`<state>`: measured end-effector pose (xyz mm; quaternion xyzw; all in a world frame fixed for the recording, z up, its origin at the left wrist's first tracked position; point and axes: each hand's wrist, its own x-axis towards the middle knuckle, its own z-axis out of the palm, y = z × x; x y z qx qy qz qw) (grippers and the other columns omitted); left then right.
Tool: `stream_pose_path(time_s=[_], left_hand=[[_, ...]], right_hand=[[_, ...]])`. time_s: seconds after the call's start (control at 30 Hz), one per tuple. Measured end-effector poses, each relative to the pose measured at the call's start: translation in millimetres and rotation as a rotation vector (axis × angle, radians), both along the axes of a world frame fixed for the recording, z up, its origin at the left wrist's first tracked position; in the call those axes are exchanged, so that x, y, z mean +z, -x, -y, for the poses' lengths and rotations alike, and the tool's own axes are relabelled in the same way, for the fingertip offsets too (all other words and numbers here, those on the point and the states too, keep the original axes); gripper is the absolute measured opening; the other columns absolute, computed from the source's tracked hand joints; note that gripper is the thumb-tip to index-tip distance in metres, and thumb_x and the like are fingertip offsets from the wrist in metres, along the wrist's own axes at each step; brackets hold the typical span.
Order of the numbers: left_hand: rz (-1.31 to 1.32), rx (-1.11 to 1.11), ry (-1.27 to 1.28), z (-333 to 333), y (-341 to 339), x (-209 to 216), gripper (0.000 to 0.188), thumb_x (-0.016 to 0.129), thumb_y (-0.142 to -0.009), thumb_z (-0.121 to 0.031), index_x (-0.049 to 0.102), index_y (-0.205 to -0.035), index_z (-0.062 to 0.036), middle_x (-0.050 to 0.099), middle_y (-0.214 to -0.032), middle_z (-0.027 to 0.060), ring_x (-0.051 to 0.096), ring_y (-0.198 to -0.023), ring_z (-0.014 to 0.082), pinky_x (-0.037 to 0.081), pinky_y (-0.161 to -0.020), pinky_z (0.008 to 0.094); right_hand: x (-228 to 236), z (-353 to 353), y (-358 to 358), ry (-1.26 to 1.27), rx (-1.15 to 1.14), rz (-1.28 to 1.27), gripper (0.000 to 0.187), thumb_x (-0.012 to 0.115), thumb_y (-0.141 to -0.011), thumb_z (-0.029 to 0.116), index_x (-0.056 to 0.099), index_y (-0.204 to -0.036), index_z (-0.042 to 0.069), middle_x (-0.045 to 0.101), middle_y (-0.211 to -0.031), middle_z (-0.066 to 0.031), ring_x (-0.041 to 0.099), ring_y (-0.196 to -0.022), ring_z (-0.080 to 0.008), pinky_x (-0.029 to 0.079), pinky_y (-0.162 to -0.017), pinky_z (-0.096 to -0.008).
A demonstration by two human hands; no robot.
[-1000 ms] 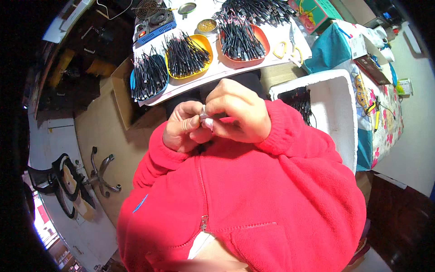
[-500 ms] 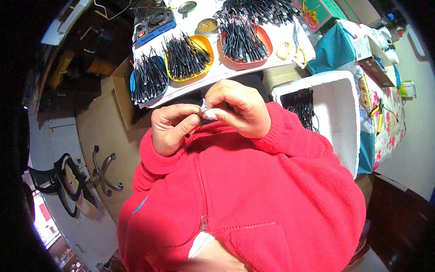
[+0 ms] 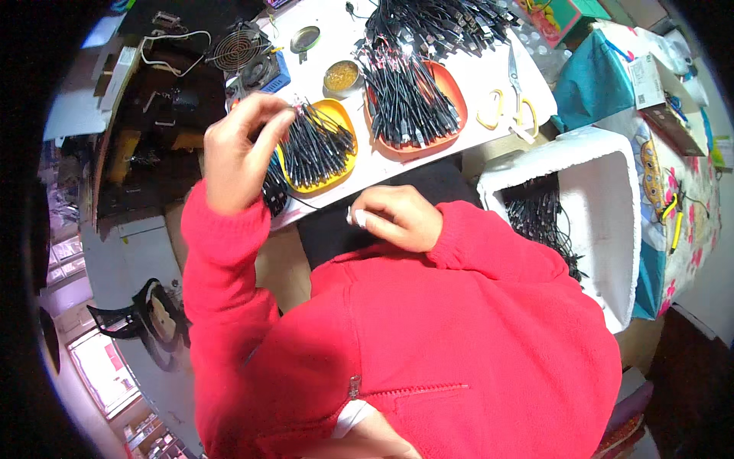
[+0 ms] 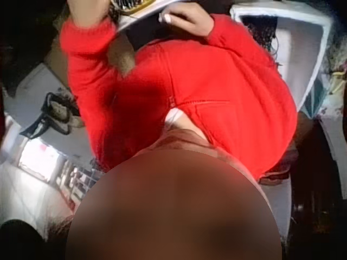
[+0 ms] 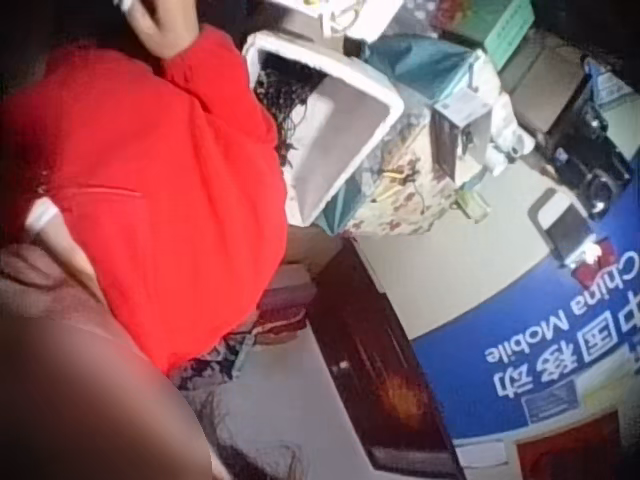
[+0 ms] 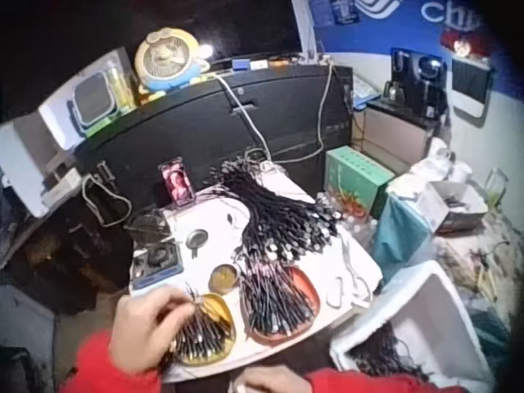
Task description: The person repeatedly picks black wires from bowls on a table, strips the ends with a tool, and wraps the exposed ends with white tape. They place finished wires into a white tray and continue the cycle.
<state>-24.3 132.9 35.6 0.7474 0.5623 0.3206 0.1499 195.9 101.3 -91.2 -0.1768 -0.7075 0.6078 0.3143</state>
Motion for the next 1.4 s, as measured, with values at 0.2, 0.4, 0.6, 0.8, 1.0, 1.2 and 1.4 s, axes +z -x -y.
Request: stream_pose_path(time_s=[0.2, 0.4, 0.6, 0.8, 1.0, 1.2, 1.4], left_hand=[[-0.595, -0.173, -0.088, -91, 23, -56, 0.006, 0.057, -0.082, -0.007, 0.060, -0.086, -0.0049, 0.062, -0.076, 0.0162, 0.064, -0.073, 0.0338, 0.050, -0.064, 0.0419], [-0.817, -0.225, 0.104, -117, 35, -79, 0.009, 0.056, -0.084, -0.011, 0.064, -0.086, -0.0061, 0.063, -0.079, 0.0152, 0.063, -0.077, 0.0352, 0.050, -0.067, 0.0415], [-0.873, -0.280, 0.155, -130, 25, -76, 0.011, 0.056, -0.078, -0.005, 0.064, -0.086, -0.0056, 0.063, -0.079, 0.0152, 0.065, -0.079, 0.0341, 0.052, -0.070, 0.0414], [-1.009, -0.279, 0.188, -136, 17, -74, 0.012, 0.053, -0.084, -0.009, 0.064, -0.086, -0.0063, 0.063, -0.079, 0.0166, 0.065, -0.078, 0.0352, 0.052, -0.069, 0.0422], [-1.102, -0.328, 0.197, -137, 8, -71, 0.011, 0.054, -0.081, -0.007, 0.064, -0.086, -0.0042, 0.064, -0.079, 0.0160, 0.065, -0.078, 0.0346, 0.052, -0.069, 0.0423], [-1.085, -0.281, 0.170, -134, 10, -72, 0.010, 0.056, -0.083, -0.008, 0.063, -0.087, -0.0042, 0.063, -0.079, 0.0167, 0.064, -0.078, 0.0356, 0.052, -0.068, 0.0422], [-0.603, -0.185, 0.157, -119, 37, -48, 0.011, 0.066, -0.083, -0.009, 0.060, -0.088, -0.0015, 0.064, -0.078, 0.0171, 0.064, -0.072, 0.0341, 0.049, -0.062, 0.0372]], right_hand=[[-59, -2, 12, -0.022, 0.173, 0.276, 0.019, 0.053, -0.088, 0.017, 0.060, -0.093, 0.000, 0.063, -0.088, -0.0176, 0.061, -0.084, -0.0362, 0.049, -0.077, -0.0415], [-76, -3, 13, 0.051, 0.237, 0.187, 0.018, 0.052, -0.086, 0.015, 0.061, -0.093, 0.001, 0.063, -0.088, -0.0187, 0.062, -0.085, -0.0365, 0.049, -0.077, -0.0431], [-75, -6, 14, 0.057, 0.251, 0.230, 0.017, 0.051, -0.086, 0.013, 0.062, -0.092, 0.001, 0.064, -0.088, -0.0185, 0.062, -0.085, -0.0365, 0.049, -0.079, -0.0428], [-72, -8, 9, 0.063, 0.257, 0.231, 0.017, 0.051, -0.086, 0.013, 0.062, -0.092, 0.002, 0.065, -0.089, -0.0186, 0.063, -0.086, -0.0358, 0.049, -0.079, -0.0429], [-74, -8, 9, 0.062, 0.255, 0.219, 0.017, 0.051, -0.086, 0.013, 0.063, -0.092, 0.002, 0.065, -0.088, -0.0187, 0.063, -0.086, -0.0359, 0.049, -0.078, -0.0424], [-76, -7, 9, 0.051, 0.239, 0.202, 0.017, 0.052, -0.086, 0.013, 0.062, -0.092, 0.002, 0.065, -0.088, -0.0189, 0.063, -0.086, -0.0353, 0.050, -0.077, -0.0417], [-78, -6, 9, 0.032, 0.233, 0.180, 0.016, 0.052, -0.086, 0.013, 0.061, -0.092, 0.001, 0.064, -0.087, -0.0181, 0.063, -0.085, -0.0349, 0.050, -0.076, -0.0416]])
